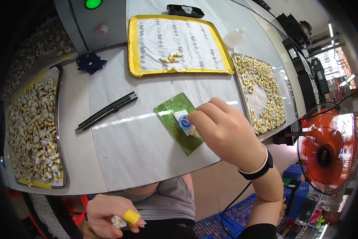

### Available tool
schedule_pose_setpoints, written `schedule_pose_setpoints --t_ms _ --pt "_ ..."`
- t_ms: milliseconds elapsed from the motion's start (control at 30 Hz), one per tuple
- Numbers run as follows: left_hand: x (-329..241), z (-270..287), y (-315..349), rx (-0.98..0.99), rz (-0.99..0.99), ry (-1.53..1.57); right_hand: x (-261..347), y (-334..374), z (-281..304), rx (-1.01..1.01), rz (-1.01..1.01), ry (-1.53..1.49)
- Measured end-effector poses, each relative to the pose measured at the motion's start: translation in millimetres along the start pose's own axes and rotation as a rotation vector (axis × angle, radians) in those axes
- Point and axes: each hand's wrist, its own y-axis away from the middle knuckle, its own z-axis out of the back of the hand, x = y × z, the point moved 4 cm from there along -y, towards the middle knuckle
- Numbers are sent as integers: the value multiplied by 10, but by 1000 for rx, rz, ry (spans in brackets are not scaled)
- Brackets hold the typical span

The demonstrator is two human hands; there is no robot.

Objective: The person sits at a workstation and repeatedly picks up small, white, segmented corn cob pieces from a tray. They use their hands to manipulate and assemble these pieces into a larger, spiral-shaped structure. The person wears yellow finger cots on their index fingers during the process. A utility knife and a small container of adhesive are visible on the table but are not used in the clip.

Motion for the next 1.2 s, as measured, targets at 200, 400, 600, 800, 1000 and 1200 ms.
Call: schedule_pose_setpoints --t_ms 200,400,600,800,1000,1200 --pt "99 67 74 12 122 -21 79 19 -33 64 80 58" --pt "176 -26 46 -214 426 227 91 44 39 119 82 113" --pt "336 -73 12 -40 661 510 207 14 175 -113 91 -140" --pt "419 -100 -1 96 696 686 605 -19 272 -198 243 -769" --pt "436 -157 22 211 620 841 700 -44 218 -185 343 -729" --pt "416 -168 14 240 668 822 722 -34 176 -184 435 -733"
